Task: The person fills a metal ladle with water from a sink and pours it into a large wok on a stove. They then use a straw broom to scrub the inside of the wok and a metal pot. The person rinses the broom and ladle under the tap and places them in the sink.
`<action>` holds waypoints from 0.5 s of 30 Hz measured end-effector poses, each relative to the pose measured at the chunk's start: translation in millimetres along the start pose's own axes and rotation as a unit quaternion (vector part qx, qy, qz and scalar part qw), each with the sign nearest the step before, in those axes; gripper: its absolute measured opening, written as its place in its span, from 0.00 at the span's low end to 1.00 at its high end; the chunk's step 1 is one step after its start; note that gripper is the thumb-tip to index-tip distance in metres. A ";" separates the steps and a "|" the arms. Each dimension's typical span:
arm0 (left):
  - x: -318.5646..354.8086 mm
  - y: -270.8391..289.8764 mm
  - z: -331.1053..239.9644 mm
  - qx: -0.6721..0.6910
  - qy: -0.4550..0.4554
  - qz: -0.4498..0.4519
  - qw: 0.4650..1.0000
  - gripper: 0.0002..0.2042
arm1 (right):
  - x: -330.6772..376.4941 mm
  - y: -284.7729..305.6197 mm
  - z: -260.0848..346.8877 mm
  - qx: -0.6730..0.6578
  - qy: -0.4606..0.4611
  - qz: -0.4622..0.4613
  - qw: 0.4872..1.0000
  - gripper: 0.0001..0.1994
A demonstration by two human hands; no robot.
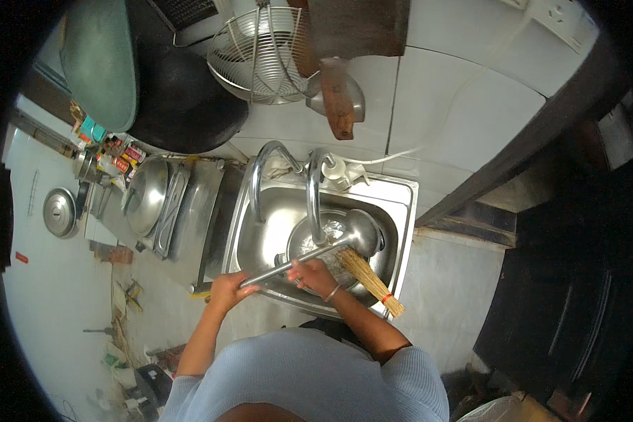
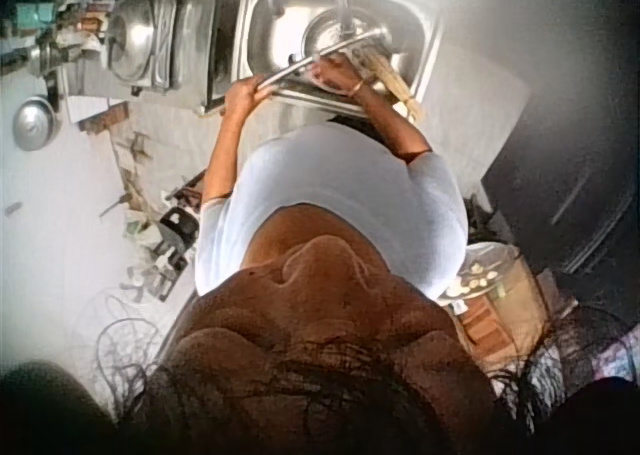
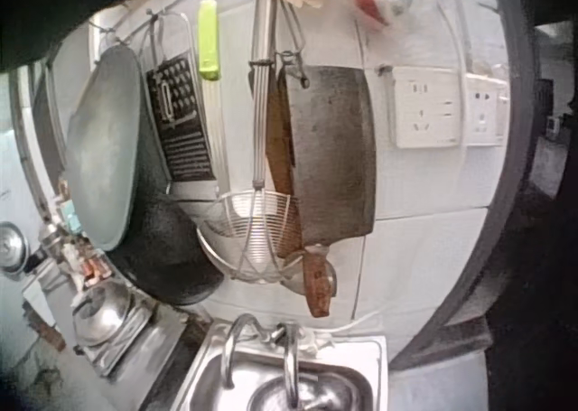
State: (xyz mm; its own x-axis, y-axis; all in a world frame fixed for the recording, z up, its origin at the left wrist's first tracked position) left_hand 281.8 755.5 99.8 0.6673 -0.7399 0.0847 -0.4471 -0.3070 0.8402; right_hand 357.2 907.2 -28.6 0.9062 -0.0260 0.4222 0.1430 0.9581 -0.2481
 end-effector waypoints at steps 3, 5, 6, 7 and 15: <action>33.3 16.4 15.1 -0.053 0.037 -0.020 0.998 0.19 | 3.0 -12.5 -5.2 0.189 0.043 0.082 0.978 0.16; 55.5 23.9 27.8 -0.081 0.057 -0.041 0.994 0.18 | 21.5 -8.7 14.5 0.379 0.139 0.119 0.907 0.15; 65.8 28.3 31.4 -0.085 0.073 -0.049 0.992 0.18 | 28.0 -0.7 25.0 0.439 0.146 0.135 0.876 0.15; 75.5 32.2 35.3 -0.089 0.090 -0.055 0.990 0.18 | 31.2 11.1 33.8 0.497 0.151 0.150 0.841 0.16; 121.3 72.7 18.0 -0.244 0.119 -0.131 0.953 0.13 | -23.5 219.7 73.0 0.412 0.108 -0.220 0.877 0.09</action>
State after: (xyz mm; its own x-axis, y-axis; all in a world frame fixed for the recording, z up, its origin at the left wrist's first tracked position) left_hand 319.5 632.6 161.5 0.8608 -0.5005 -0.0924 0.0457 -0.1047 0.9935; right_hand 338.2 1139.2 -29.3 0.9027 -0.4127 0.1216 0.2416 0.7201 0.6504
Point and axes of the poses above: each hand's wrist, its own x-axis away from the middle knuckle, its own y-axis out of the back of the hand, z = x × y, the point moved 10 cm from there along -x, towards the middle knuckle, and after that the axes turned 11 degrees about x, right-handed, at the moved point
